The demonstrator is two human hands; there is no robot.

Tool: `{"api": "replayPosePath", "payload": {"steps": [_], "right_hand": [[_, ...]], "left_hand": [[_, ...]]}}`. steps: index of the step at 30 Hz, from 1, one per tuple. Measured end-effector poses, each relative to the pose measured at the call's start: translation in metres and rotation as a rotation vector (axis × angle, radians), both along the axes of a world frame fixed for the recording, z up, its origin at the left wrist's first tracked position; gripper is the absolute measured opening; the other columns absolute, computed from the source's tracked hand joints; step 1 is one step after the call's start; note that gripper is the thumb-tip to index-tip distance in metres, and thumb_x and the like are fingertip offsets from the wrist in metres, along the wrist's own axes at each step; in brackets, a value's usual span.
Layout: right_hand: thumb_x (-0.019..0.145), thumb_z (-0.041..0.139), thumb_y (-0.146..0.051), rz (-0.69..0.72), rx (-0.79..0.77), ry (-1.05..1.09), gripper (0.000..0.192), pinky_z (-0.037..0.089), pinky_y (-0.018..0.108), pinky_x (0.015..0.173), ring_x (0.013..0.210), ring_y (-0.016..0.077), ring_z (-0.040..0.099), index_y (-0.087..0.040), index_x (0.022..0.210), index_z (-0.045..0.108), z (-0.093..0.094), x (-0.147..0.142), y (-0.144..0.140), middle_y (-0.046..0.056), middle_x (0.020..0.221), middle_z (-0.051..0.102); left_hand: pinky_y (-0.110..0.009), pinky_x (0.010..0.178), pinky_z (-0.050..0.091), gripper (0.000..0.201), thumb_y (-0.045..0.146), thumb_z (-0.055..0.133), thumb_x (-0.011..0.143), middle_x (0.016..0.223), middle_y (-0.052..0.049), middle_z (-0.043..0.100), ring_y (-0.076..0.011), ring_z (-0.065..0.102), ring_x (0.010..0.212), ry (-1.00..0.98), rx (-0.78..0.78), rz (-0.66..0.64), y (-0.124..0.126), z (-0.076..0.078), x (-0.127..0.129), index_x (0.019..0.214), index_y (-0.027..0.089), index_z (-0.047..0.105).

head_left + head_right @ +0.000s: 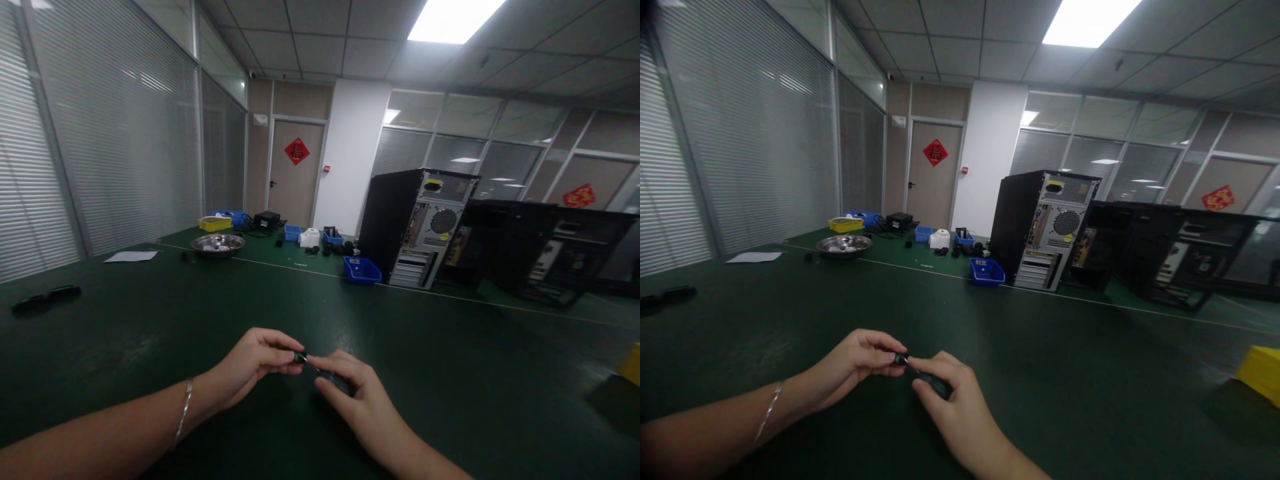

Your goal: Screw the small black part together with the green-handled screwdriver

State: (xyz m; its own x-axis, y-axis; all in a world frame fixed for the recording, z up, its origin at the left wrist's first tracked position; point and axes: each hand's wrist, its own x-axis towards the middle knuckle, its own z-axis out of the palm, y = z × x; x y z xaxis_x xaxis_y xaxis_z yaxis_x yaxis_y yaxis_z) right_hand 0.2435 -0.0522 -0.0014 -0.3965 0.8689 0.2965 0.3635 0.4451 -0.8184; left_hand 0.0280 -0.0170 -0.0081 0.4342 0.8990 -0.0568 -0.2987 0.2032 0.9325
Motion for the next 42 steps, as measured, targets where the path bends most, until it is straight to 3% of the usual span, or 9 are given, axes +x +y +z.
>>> {"api": "replayPosePath", "payload": {"steps": [16, 24, 33, 42], "right_hand": [[0.088, 0.064, -0.02, 0.056, -0.025, 0.044, 0.029, 0.045, 0.031, 0.074, 0.084, 0.021, 0.062, -0.026, 0.115, 0.071, 0.003, -0.001, -0.001, 0.005, 0.089, 0.068], [0.088, 0.064, -0.022, 0.017, -0.005, 0.028, 0.029, 0.045, 0.032, 0.073, 0.081, 0.0208, 0.062, -0.024, 0.116, 0.071, -0.004, -0.001, 0.003, 0.005, 0.086, 0.067], [0.088, 0.064, -0.023, 0.057, -0.044, 0.049, 0.028, 0.045, 0.032, 0.075, 0.084, 0.0214, 0.062, -0.024, 0.114, 0.072, 0.003, 0.0, 0.0, 0.005, 0.088, 0.067], [0.088, 0.063, -0.034, -0.067, -0.1, 0.14, 0.03, 0.044, 0.032, 0.071, 0.077, 0.0211, 0.06, -0.024, 0.114, 0.072, -0.008, 0.002, 0.004, 0.005, 0.085, 0.065]], "left_hand": [[-0.033, 0.08, 0.054, 0.016, 0.007, 0.074, 0.07, 0.085, -0.012, 0.077, -0.0228, 0.073, 0.08, -0.014, -0.053, -0.061, 0.002, -0.001, -0.004, 0.085, 0.008, 0.076], [-0.034, 0.085, 0.052, 0.015, 0.008, 0.076, 0.069, 0.086, -0.008, 0.074, -0.0202, 0.07, 0.082, -0.05, -0.011, 0.016, -0.001, -0.001, -0.002, 0.085, 0.01, 0.075], [-0.034, 0.083, 0.051, 0.014, 0.009, 0.074, 0.072, 0.086, -0.009, 0.072, -0.0201, 0.068, 0.081, -0.028, -0.003, -0.027, -0.001, 0.002, -0.001, 0.086, 0.009, 0.073], [-0.031, 0.089, 0.047, 0.022, 0.0, 0.066, 0.077, 0.098, -0.009, 0.068, -0.0188, 0.064, 0.096, -0.178, -0.032, 0.038, 0.005, -0.002, -0.004, 0.096, 0.011, 0.066]]}}
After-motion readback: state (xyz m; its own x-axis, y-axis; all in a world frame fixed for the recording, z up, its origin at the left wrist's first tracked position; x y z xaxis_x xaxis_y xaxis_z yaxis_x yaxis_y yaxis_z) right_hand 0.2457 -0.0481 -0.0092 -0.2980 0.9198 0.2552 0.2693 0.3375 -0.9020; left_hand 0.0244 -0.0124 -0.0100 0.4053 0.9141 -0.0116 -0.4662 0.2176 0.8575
